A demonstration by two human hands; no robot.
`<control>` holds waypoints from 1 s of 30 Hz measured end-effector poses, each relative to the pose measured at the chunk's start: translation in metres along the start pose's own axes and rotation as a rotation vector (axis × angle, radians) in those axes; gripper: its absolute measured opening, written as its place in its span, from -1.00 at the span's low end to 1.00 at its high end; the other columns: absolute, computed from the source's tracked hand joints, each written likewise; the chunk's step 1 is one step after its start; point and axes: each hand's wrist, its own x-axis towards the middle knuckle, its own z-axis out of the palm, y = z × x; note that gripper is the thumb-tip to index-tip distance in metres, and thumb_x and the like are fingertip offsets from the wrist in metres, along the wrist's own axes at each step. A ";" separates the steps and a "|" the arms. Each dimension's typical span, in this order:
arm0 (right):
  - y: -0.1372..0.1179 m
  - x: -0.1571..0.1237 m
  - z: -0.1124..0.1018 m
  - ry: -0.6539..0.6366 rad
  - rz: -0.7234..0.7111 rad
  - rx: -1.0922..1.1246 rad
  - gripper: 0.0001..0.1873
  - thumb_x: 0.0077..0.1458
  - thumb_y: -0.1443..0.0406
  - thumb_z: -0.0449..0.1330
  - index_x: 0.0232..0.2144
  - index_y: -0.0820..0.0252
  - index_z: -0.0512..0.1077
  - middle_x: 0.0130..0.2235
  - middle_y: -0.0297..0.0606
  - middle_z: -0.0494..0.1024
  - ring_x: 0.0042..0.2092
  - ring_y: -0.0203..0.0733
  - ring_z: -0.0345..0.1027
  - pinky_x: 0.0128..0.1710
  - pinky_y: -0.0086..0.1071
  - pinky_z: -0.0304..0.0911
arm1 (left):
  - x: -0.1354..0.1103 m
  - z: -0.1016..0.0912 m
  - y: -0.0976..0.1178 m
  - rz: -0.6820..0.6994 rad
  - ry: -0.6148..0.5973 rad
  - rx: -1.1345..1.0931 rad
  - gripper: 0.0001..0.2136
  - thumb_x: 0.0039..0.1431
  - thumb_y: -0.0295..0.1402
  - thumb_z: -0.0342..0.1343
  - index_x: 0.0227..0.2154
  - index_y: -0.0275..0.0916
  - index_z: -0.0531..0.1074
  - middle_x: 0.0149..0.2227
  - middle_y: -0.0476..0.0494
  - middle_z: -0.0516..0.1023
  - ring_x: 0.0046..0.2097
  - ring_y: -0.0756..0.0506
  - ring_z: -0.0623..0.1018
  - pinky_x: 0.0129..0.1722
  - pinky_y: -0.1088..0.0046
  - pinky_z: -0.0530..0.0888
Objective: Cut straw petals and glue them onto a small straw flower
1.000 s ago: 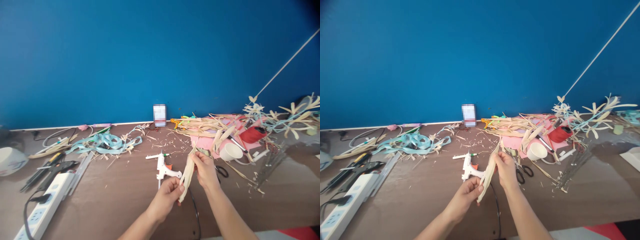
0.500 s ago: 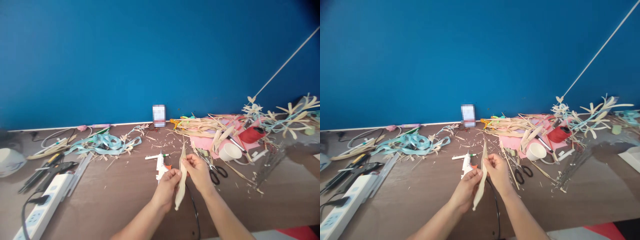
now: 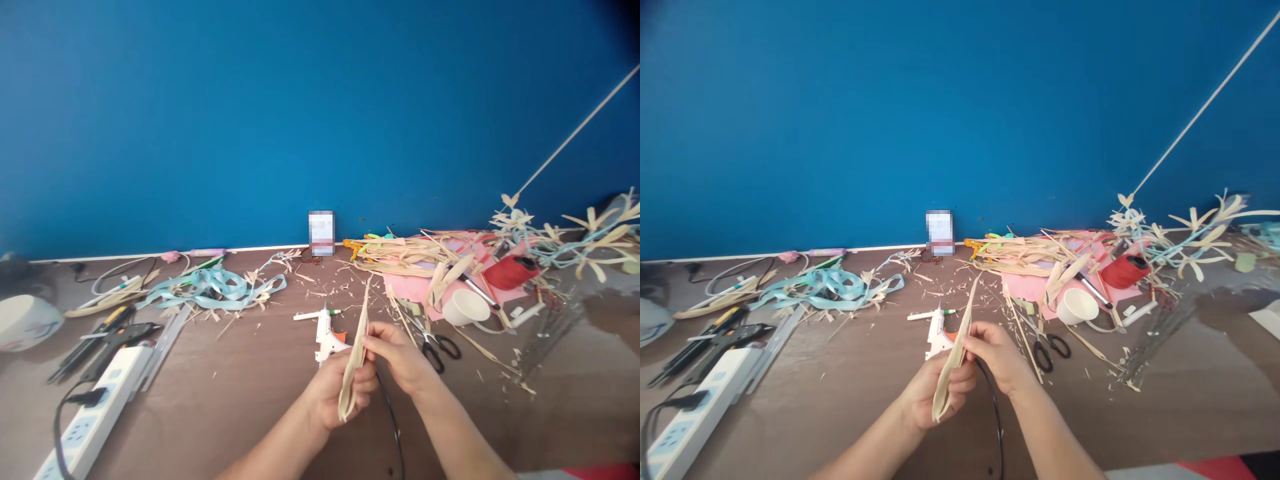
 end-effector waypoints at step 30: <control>-0.019 -0.032 -0.007 0.164 -0.150 -0.675 -0.80 0.05 0.26 0.03 -0.57 0.18 0.23 -0.60 -0.47 0.22 -0.53 -0.37 0.08 -0.52 -0.49 0.04 | 0.000 0.010 0.000 0.554 0.395 0.656 -0.79 -0.12 -0.28 0.19 -0.56 -0.32 0.34 -0.61 0.03 0.37 -0.55 0.08 0.32 -0.53 0.60 0.24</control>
